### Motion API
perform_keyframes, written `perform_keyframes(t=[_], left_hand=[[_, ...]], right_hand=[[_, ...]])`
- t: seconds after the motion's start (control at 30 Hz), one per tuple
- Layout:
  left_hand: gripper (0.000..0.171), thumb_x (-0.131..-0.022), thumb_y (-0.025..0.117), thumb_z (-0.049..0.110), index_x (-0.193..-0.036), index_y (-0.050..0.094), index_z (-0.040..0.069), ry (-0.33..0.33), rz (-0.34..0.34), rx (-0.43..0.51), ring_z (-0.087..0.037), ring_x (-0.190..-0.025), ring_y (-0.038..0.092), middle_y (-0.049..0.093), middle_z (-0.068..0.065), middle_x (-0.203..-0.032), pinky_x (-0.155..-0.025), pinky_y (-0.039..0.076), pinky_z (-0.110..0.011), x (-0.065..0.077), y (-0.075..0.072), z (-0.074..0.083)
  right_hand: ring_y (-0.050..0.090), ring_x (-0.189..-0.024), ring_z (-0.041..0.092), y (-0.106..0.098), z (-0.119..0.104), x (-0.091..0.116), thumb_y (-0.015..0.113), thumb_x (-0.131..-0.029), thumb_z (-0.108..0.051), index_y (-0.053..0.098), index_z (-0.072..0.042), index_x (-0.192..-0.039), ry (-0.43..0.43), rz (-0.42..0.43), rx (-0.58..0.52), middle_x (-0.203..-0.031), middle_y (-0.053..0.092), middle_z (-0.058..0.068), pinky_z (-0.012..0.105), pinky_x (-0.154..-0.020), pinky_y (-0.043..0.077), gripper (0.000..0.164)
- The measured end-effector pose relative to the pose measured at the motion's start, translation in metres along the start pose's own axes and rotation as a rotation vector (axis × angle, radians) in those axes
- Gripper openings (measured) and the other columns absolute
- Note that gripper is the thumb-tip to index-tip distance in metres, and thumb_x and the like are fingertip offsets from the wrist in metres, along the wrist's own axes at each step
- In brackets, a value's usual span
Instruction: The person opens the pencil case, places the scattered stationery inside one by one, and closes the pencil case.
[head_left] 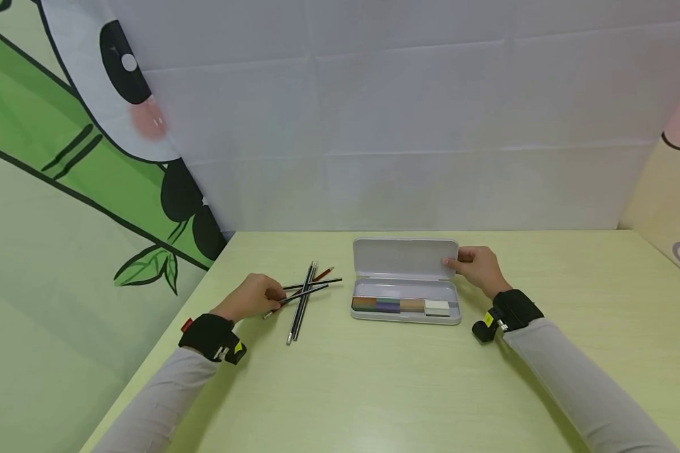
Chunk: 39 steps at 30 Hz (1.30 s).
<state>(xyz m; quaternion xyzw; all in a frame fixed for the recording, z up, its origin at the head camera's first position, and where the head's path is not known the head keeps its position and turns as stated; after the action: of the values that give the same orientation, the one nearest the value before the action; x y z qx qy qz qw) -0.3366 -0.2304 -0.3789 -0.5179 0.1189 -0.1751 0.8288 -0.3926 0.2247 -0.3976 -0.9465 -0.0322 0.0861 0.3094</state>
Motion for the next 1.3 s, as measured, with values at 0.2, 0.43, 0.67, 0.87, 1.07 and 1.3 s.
perform_keyframes(t=[0.2, 0.43, 0.67, 0.87, 1.07, 1.3], left_hand=[[0.012, -0.080, 0.067, -0.005, -0.089, 0.074, 0.000, 0.045, 0.031, -0.006, -0.014, -0.075, 0.068, 0.074, -0.010, -0.082, -0.067, 0.053, -0.025, 0.007, -0.003, -0.003], [0.014, -0.082, 0.068, -0.004, -0.094, 0.074, 0.000, 0.043, 0.030, 0.004, -0.021, -0.082, 0.069, 0.074, -0.013, -0.088, -0.073, 0.056, -0.032, 0.011, -0.012, 0.002], [0.013, -0.083, 0.067, -0.003, -0.094, 0.074, 0.000, 0.093, 0.016, -0.002, -0.018, -0.079, 0.069, 0.074, -0.013, -0.088, -0.072, 0.056, -0.031, 0.010, -0.014, 0.010], [0.014, -0.083, 0.067, -0.003, -0.096, 0.074, 0.000, 0.128, 0.015, 0.009, -0.021, -0.080, 0.069, 0.074, -0.015, -0.090, -0.070, 0.056, -0.030, 0.004, -0.014, 0.023], [0.015, -0.083, 0.068, -0.002, -0.097, 0.074, 0.001, 0.135, 0.009, 0.015, -0.021, -0.083, 0.070, 0.074, -0.014, -0.091, -0.071, 0.056, -0.029, -0.001, -0.011, 0.031], [0.017, -0.084, 0.067, -0.002, -0.100, 0.073, 0.002, 0.162, -0.001, -0.010, -0.025, -0.089, 0.070, 0.074, -0.013, -0.095, -0.074, 0.057, -0.029, -0.006, -0.014, 0.042]], right_hand=[[0.070, -0.101, 0.035, 0.005, -0.005, 0.013, 0.068, -0.090, -0.024, 0.062, 0.009, -0.120, 0.021, 0.019, -0.009, -0.114, 0.066, 0.028, 0.042, -0.087, 0.057, 0.046], [0.072, -0.081, 0.012, 0.009, -0.012, 0.031, 0.074, -0.082, -0.040, 0.067, 0.009, -0.113, -0.020, 0.052, -0.056, -0.104, 0.071, 0.025, 0.031, -0.075, 0.059, 0.058], [0.070, -0.100, 0.034, 0.017, -0.016, 0.042, 0.068, -0.089, -0.024, 0.063, 0.008, -0.119, 0.045, 0.067, -0.005, -0.114, 0.067, 0.027, 0.041, -0.086, 0.057, 0.044], [0.070, -0.099, 0.031, 0.017, -0.018, 0.043, 0.068, -0.090, -0.023, 0.063, 0.007, -0.120, 0.058, 0.070, 0.004, -0.114, 0.067, 0.026, 0.038, -0.084, 0.058, 0.043], [0.072, -0.093, 0.025, 0.019, -0.017, 0.043, 0.069, -0.089, -0.024, 0.064, 0.008, -0.119, 0.044, 0.064, 0.000, -0.113, 0.067, 0.027, 0.033, -0.080, 0.058, 0.044], [0.071, -0.096, 0.029, 0.018, -0.016, 0.041, 0.068, -0.089, -0.024, 0.063, 0.009, -0.120, 0.039, 0.060, -0.016, -0.114, 0.067, 0.028, 0.033, -0.079, 0.058, 0.046]])
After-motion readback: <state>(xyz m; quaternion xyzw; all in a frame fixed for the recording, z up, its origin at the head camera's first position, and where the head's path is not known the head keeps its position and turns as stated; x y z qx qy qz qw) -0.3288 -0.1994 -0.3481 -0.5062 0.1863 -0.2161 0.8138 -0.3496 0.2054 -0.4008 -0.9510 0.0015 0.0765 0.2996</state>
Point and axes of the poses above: each hand's wrist, its own x-axis away from the middle knuckle, its own y-axis out of the palm, z = x × y, the point moved 1 cm from there along -x, towards the middle knuckle
